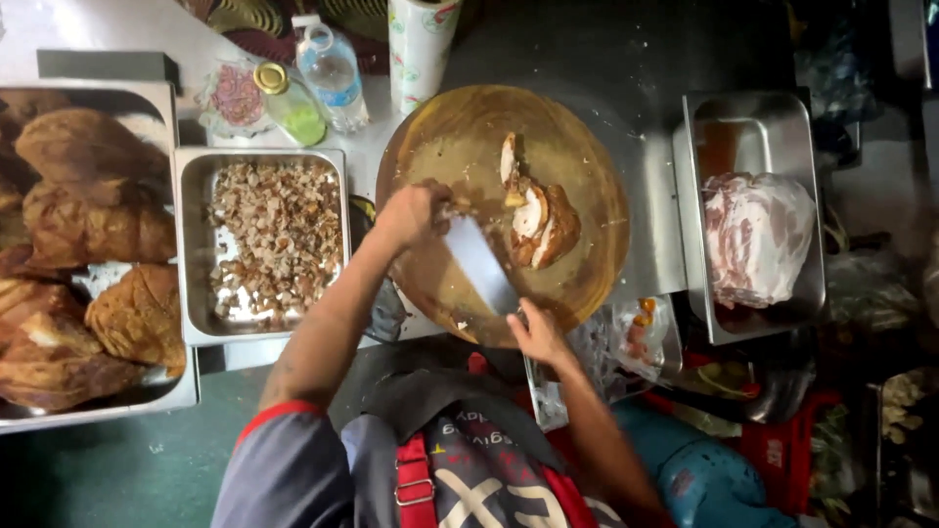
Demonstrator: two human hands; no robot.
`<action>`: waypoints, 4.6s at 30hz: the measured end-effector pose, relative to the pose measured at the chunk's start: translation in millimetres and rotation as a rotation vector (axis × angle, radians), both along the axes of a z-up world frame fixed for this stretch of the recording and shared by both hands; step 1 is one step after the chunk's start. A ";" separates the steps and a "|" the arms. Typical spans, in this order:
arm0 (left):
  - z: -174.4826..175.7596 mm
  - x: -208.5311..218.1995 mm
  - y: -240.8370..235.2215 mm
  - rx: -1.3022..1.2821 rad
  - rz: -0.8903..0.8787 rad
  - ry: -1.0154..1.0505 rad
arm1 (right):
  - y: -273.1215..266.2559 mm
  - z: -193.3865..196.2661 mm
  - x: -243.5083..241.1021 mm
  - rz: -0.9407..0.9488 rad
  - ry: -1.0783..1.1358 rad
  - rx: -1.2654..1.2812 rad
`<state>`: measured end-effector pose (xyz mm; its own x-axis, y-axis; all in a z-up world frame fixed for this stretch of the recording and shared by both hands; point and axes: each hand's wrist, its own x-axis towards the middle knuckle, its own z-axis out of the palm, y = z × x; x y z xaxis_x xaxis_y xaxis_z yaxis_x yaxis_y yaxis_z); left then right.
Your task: Chopping roasted meat into small pieces using a cleaver on a wooden chopping board.
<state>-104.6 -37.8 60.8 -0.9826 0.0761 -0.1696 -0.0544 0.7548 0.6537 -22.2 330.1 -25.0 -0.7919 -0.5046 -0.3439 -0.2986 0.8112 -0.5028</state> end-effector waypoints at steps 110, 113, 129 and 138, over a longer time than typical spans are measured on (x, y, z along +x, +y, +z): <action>-86.0 115.2 61.5 -0.019 0.103 0.227 | -90.4 65.4 -11.6 -0.087 0.135 0.152; -77.3 117.2 61.8 -0.003 0.142 0.253 | -87.0 93.3 -20.2 -0.144 0.129 0.025; -87.9 126.9 52.9 0.049 0.091 0.375 | -94.7 74.1 3.9 -0.136 0.247 0.155; -86.5 134.1 51.0 0.008 0.069 0.502 | -90.9 73.3 1.7 -0.071 0.205 0.036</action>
